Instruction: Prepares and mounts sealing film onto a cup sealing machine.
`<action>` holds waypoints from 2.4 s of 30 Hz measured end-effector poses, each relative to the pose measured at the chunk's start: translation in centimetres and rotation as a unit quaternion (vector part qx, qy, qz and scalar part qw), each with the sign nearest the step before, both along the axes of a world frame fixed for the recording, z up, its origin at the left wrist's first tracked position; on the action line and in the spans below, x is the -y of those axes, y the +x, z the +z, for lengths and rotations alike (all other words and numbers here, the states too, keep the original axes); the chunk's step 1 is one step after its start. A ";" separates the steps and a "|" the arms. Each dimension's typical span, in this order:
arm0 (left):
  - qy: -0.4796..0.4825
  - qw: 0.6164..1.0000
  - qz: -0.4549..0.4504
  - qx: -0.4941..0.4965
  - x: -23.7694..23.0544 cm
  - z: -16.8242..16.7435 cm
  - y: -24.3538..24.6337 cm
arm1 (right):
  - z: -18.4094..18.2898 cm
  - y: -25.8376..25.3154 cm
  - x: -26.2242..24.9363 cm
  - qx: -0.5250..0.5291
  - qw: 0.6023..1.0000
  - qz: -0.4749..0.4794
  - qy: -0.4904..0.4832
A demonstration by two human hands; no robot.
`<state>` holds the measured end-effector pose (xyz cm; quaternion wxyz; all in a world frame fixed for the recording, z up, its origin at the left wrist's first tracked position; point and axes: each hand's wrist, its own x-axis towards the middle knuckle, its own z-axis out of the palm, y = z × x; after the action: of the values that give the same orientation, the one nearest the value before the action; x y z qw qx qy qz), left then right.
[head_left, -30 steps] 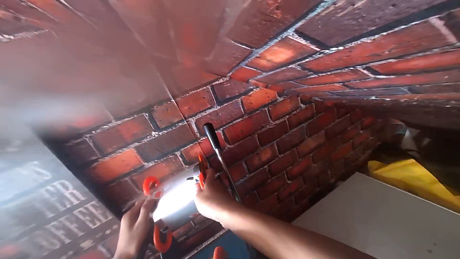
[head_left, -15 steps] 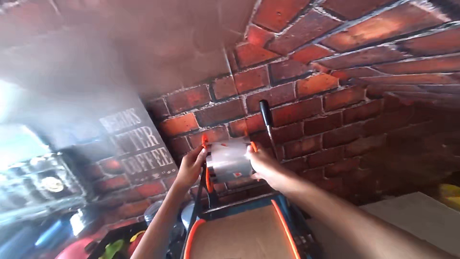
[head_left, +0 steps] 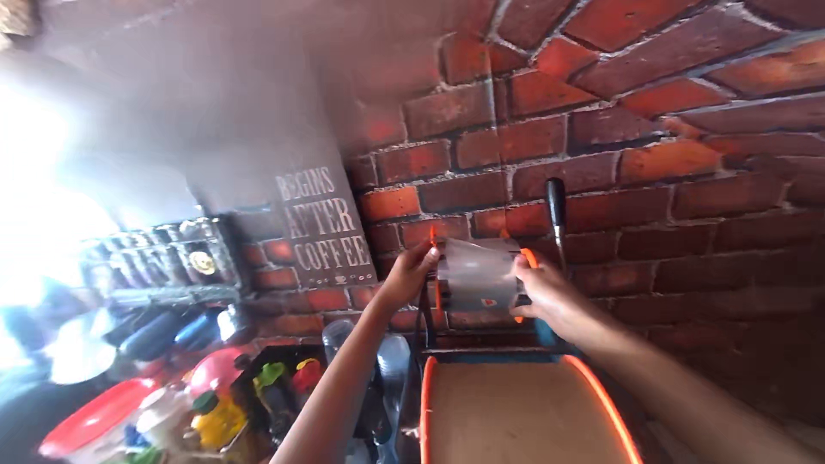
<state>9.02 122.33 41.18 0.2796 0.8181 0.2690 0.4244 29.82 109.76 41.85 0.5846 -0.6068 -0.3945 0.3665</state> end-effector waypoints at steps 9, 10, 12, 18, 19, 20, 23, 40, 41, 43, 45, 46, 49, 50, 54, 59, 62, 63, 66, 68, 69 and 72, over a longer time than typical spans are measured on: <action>-0.005 1.000 -0.014 -0.015 -0.2 -0.6 -0.4 | 0.0 -0.2 0.1 0.010 1.000 -0.011 -0.009; -0.004 1.000 -0.005 -0.018 0.3 -0.4 -0.6 | 0.0 -0.3 0.2 0.007 1.000 -0.009 -0.010; -0.014 0.999 0.001 -0.039 1.9 0.3 -1.1 | -0.1 -0.3 0.2 0.013 1.000 -0.006 -0.010; -0.002 0.998 -0.023 -0.065 -0.9 0.8 -0.7 | -0.3 0.1 -0.2 0.032 0.999 -0.013 -0.004; -0.005 0.997 -0.017 -0.070 -0.6 1.0 -0.7 | -0.3 0.1 -0.2 0.037 0.999 -0.011 -0.009; -0.010 0.997 -0.009 -0.076 -0.1 1.1 -0.8 | -0.3 0.1 -0.2 0.043 0.999 -0.007 -0.019; 0.002 0.996 0.012 -0.087 0.7 0.4 -0.9 | -0.6 0.1 -0.1 0.046 0.997 0.000 -0.057; -0.038 0.987 0.021 -0.156 1.1 -1.5 -1.5 | 1.1 0.3 0.9 0.258 0.960 0.032 -0.105; -0.035 0.986 0.026 -0.162 1.2 -1.3 -1.3 | 1.4 0.4 1.2 0.292 0.950 0.037 -0.103; -0.037 0.982 0.023 -0.183 1.4 -0.9 -1.3 | 2.2 0.7 2.1 0.362 0.926 0.047 -0.093; -0.027 0.981 0.017 -0.191 1.6 -0.6 -1.5 | 2.5 0.6 2.8 0.454 0.891 0.015 -0.028; -0.025 0.981 0.016 -0.190 1.9 -0.6 -1.7 | 2.3 0.7 2.6 0.501 0.865 -0.002 0.023; 0.008 0.983 0.032 -0.178 3.5 -0.7 -2.1 | 1.0 1.6 0.7 0.603 0.772 0.010 0.201; 0.027 0.983 0.040 -0.177 4.2 -0.6 -2.2 | 0.8 1.8 0.4 0.629 0.739 0.019 0.241; 0.165 0.968 0.104 -0.155 6.9 -0.2 -2.5 | 1.2 2.5 1.6 0.689 0.656 0.064 0.301; 0.328 0.921 0.085 -0.193 8.0 -0.6 -2.3 | 2.0 3.0 3.3 0.733 0.652 0.179 0.081; 0.332 0.917 0.085 -0.207 8.8 -1.2 -2.4 | 2.7 1.9 3.0 0.758 0.618 0.208 -0.014; 0.316 0.923 0.086 -0.203 9.0 -1.2 -2.7 | 2.8 1.6 2.7 0.769 0.600 0.220 -0.019; 0.200 0.966 0.086 -0.143 10.5 -1.1 -5.0 | 2.9 0.7 2.0 0.791 0.554 0.255 -0.046; 0.115 0.986 0.113 -0.031 13.3 -1.9 -6.9 | 2.9 -0.2 1.7 0.803 0.525 0.276 -0.066; 0.080 0.988 0.126 0.035 15.2 -2.8 -7.8 | 2.8 -0.9 1.6 0.811 0.504 0.284 -0.087; -0.001 0.961 0.191 0.199 20.5 -7.6 -9.7 | 2.5 -2.7 0.6 0.833 0.433 0.308 -0.154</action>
<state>-0.68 101.83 33.62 0.2420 0.6504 0.3594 0.6239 27.15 109.18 44.40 -0.2818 -0.5367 -0.7882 -0.1062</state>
